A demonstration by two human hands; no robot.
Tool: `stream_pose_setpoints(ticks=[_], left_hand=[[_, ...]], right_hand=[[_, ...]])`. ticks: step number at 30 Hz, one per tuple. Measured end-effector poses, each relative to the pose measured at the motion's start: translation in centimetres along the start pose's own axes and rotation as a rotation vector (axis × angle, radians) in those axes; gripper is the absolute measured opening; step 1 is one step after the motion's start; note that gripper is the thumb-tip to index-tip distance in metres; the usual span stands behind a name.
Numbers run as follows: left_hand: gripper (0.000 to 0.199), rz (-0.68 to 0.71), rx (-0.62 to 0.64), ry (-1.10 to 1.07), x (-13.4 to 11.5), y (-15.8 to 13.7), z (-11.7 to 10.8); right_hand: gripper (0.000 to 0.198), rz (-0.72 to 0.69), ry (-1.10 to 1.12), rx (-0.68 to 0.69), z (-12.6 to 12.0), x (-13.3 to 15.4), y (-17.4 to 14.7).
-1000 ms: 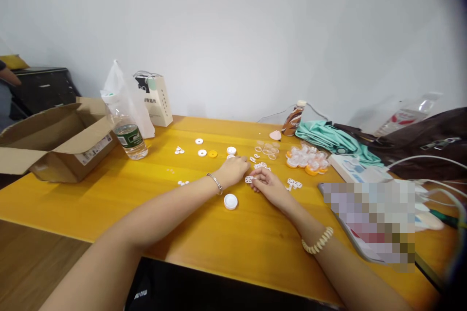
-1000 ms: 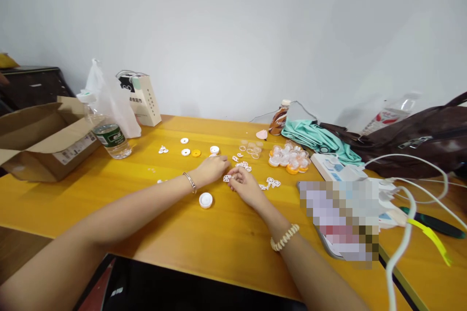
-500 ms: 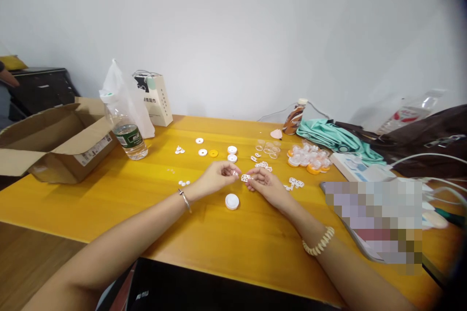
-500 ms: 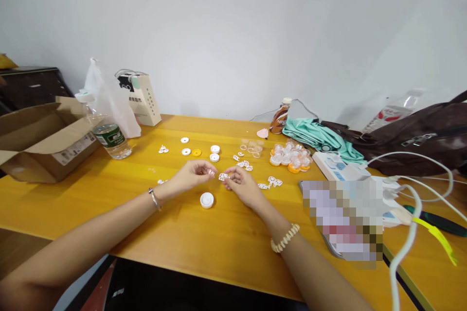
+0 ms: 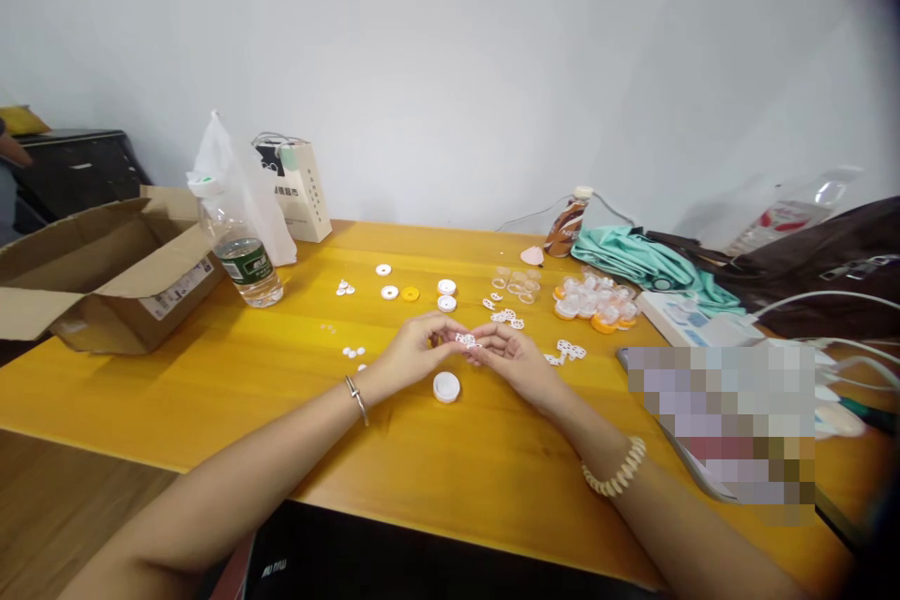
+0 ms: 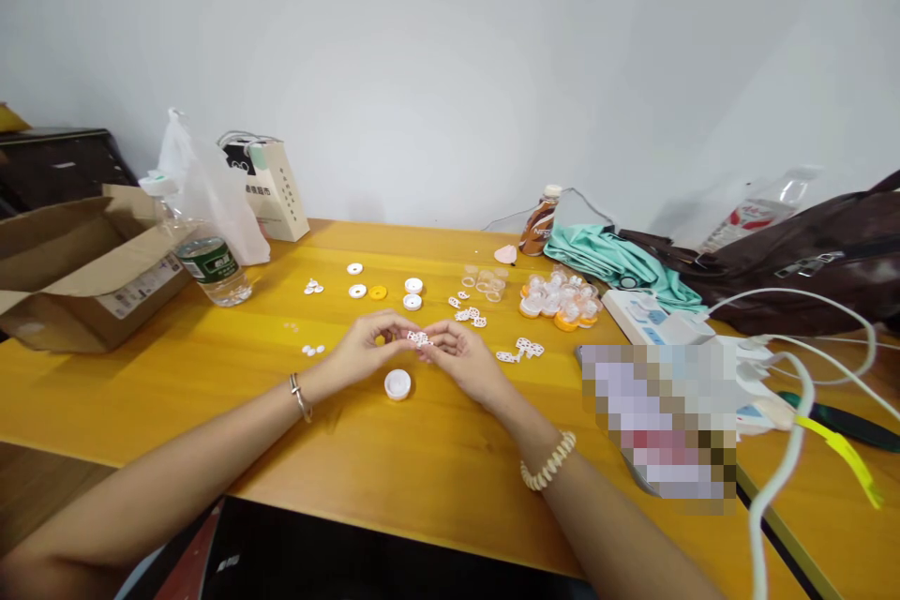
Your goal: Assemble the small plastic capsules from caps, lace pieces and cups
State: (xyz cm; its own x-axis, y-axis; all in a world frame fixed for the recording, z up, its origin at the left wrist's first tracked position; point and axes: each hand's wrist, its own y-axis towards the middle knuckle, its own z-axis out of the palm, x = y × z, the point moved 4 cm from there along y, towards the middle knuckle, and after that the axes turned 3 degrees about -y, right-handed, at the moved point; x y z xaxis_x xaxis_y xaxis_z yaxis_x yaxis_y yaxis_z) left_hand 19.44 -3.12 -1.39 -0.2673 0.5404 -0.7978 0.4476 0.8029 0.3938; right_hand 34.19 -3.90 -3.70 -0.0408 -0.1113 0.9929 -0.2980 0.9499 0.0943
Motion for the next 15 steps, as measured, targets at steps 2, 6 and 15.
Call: stream_pose_setpoints(ticks=[2,6,15], left_hand=[[0.017,0.097,-0.002,0.096,-0.52,-0.23,-0.23],[0.022,0.236,0.027,0.179,-1.12,-0.6,-0.37],[0.016,0.138,0.017,0.136,-0.77,-0.53,-0.08]], right_hand=[[0.027,-0.01,0.013,0.002,-0.02,0.03,0.0],[0.027,-0.018,0.052,0.009,-0.03,0.04,-0.05],[0.022,-0.049,0.046,0.008,0.02,0.09,-0.02]])
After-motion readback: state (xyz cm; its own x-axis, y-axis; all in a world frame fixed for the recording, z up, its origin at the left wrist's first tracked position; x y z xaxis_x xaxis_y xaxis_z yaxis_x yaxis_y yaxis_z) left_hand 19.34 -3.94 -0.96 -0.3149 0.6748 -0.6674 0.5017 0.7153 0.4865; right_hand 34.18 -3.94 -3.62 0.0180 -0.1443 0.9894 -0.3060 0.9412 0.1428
